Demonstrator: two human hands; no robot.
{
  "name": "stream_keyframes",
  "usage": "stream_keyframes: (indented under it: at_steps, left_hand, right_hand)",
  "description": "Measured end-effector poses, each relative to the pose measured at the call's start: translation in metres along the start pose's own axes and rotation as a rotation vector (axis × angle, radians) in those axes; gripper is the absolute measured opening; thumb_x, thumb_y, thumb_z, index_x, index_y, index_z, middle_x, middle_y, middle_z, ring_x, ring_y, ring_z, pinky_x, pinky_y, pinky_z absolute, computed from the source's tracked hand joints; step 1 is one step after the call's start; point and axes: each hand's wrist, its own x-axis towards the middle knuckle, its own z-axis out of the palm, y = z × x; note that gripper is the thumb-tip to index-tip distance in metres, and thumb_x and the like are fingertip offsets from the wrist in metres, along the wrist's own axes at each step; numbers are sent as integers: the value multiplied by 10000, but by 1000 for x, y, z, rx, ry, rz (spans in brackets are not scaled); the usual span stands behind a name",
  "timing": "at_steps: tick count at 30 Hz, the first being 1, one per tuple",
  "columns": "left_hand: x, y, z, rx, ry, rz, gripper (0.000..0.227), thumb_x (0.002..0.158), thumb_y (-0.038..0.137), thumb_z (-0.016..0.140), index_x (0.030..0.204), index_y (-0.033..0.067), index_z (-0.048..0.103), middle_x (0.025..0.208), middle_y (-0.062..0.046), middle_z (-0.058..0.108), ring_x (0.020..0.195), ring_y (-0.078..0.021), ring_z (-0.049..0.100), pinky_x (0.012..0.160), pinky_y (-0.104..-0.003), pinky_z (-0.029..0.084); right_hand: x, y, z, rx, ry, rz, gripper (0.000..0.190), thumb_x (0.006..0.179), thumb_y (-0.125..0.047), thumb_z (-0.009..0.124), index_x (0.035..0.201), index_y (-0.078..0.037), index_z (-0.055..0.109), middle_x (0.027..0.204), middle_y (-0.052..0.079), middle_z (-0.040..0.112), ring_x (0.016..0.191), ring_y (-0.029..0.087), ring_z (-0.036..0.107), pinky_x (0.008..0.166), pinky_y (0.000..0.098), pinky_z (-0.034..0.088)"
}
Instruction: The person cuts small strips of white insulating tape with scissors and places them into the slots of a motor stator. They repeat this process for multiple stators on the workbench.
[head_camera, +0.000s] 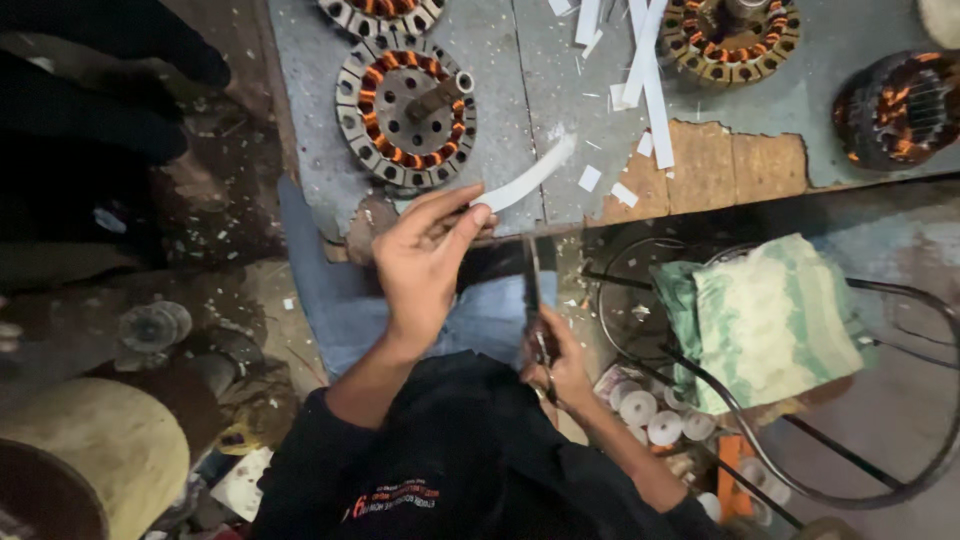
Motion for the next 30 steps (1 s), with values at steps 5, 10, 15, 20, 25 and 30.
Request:
stream_keyframes:
  at_steps: [5,10,15,20,25,30]
  left_hand:
    - [2,-29,-1,-244,-59,-235,300,938,-30,729,1231,-75,684,996,-90,743,889,-132,731,822,-258,609]
    - [0,-30,6,-219,-32,-151,383,937,-37,752,1309,-48,659,972,-57,707,874,-96,693,820,-232,582]
    - [2,-32,4,-169,-33,-151,402,918,-27,750,1307,-24,651,964,-52,715,866,-88,699,810,-231,593]
    - [1,-37,2,-200,-62,-160,329,958,0,730,1273,-69,669,1000,-67,733,896,-111,709,816,-252,595]
    - [-5,-37,4,-216,-163,-237,305,973,27,709,1251,-92,673,1068,-70,745,950,-128,731,866,-258,601]
    - [-15,-27,-2,-273,-155,-248,352,902,11,744,1241,-43,665,1006,-81,723,860,-129,717,784,-258,593]
  right_hand:
    - [22,-23,9,-52,-118,-138,1178,729,-648,856,1580,-4,357,1093,33,539,974,156,533,879,300,454]
    - [44,-44,21,3,-98,-150,1183,717,-541,880,1624,-7,340,996,7,532,869,119,535,772,277,471]
    - [49,-54,28,-102,13,50,973,761,-233,902,1567,-22,399,818,21,622,611,97,574,542,249,485]
    - [65,-134,4,-188,18,-100,815,761,-238,899,1447,-40,506,1173,7,691,857,91,716,737,289,634]
    - [116,-240,-19,-1034,212,-34,770,729,-252,954,1391,-94,596,915,195,696,766,268,659,713,364,531]
    - [119,-268,-14,-1169,107,-575,311,870,21,776,1168,-51,724,1114,207,726,1044,357,671,884,409,519]
